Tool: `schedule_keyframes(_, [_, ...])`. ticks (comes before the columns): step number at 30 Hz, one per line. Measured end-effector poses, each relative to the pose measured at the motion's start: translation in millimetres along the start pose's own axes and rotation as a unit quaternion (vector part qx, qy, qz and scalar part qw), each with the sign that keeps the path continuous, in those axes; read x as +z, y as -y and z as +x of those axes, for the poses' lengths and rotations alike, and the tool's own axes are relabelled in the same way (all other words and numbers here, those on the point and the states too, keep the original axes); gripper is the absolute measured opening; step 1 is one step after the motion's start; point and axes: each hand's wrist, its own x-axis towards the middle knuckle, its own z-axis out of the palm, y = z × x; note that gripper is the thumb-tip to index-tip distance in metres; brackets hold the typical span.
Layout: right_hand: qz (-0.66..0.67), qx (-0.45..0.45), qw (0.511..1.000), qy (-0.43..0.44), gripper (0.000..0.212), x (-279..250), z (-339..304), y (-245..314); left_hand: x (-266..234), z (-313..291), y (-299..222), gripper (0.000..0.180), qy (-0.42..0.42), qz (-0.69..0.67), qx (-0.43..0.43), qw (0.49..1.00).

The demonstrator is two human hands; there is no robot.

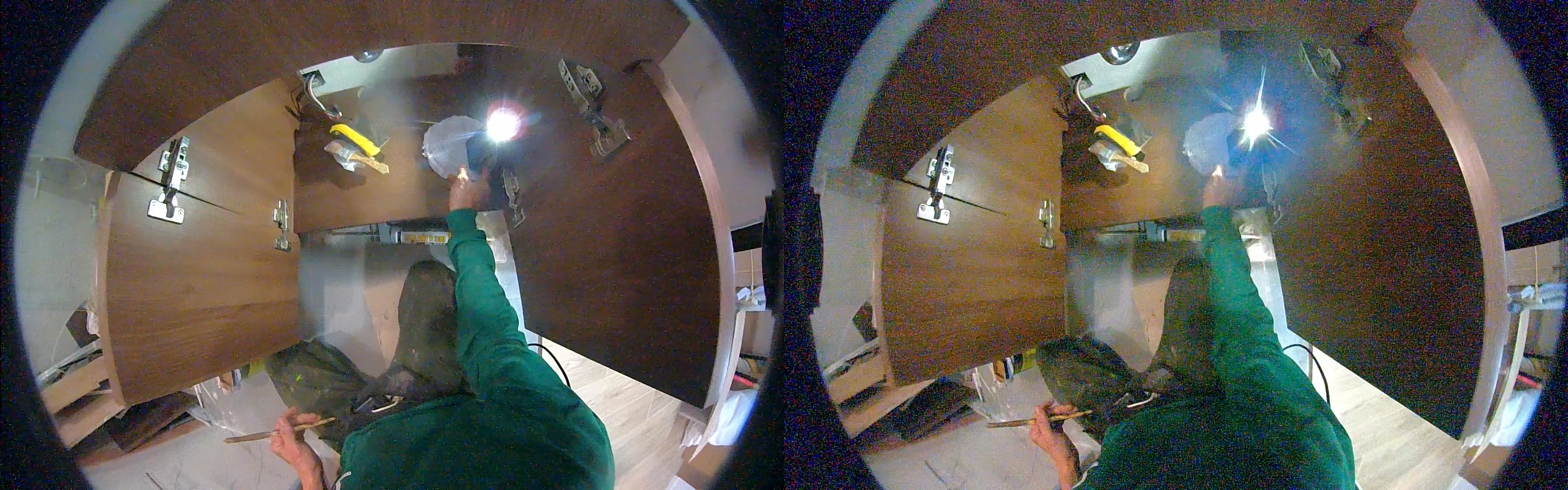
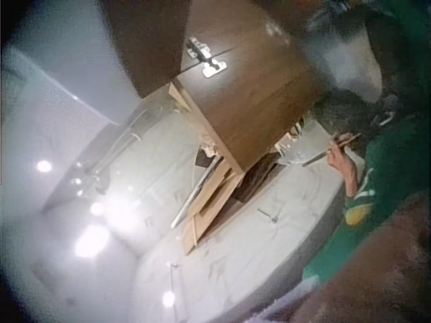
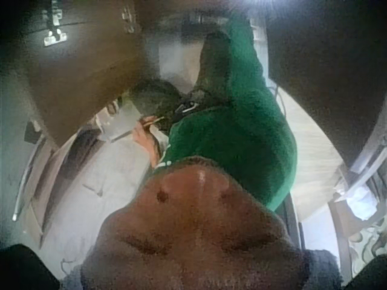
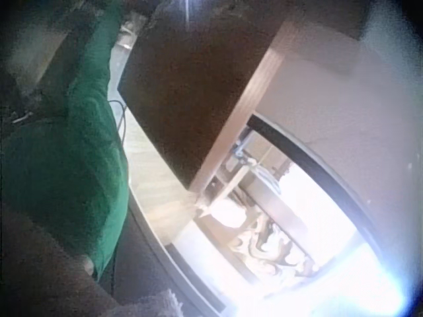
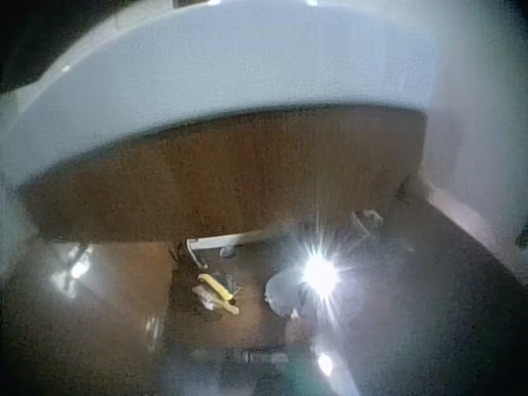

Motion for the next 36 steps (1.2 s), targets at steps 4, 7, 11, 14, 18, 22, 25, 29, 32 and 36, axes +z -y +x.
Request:
schedule_keyframes(4, [-0.011,-0.032,0.997,-0.070,0.046,14,37,-17,-6,-2,-1,0.048,-0.017,0.002,0.011,1.000])
schedule_keyframes(7, [-0.047,-0.023,0.996,-0.074,0.048,14,42,-20,-8,-5,-2,0.048,-0.033,0.001,0.009,0.999])
schedule_keyframes(11, [-0.078,-0.010,0.996,-0.047,0.052,11,44,-19,-6,-9,-4,0.047,-0.030,-0.012,-0.011,0.999])
schedule_keyframes(14, [-0.098,-0.001,0.995,-0.025,0.055,14,50,-15,-3,-9,-7,0.046,-0.037,0.012,-0.019,0.999])
schedule_keyframes(18, [-0.155,0.001,0.988,-0.014,0.059,16,67,-7,1,-7,-14,0.044,-0.018,0.013,-0.006,1.000])
schedule_keyframes(22, [-0.281,-0.073,0.951,0.108,0.064,8,88,2,6,-8,-20,0.044,-0.015,0.029,-0.002,0.999])
schedule_keyframes(25, [-0.204,0.061,0.975,-0.058,0.063,14,97,8,10,-9,-22,0.045,-0.006,0.038,-0.007,0.999])
schedule_keyframes(29, [-0.167,0.050,0.983,-0.051,0.055,20,92,11,14,-10,-23,0.044,0.012,0.036,-0.003,0.999])
schedule_keyframes(32, [-0.171,0.002,0.981,-0.095,0.051,15,83,17,15,-11,-21,0.044,-0.002,0.051,-0.015,0.999])
schedule_keyframes(36, [-0.193,0.052,0.979,-0.046,0.048,2,69,29,15,-13,-20,0.046,0.006,0.035,-0.015,0.999])
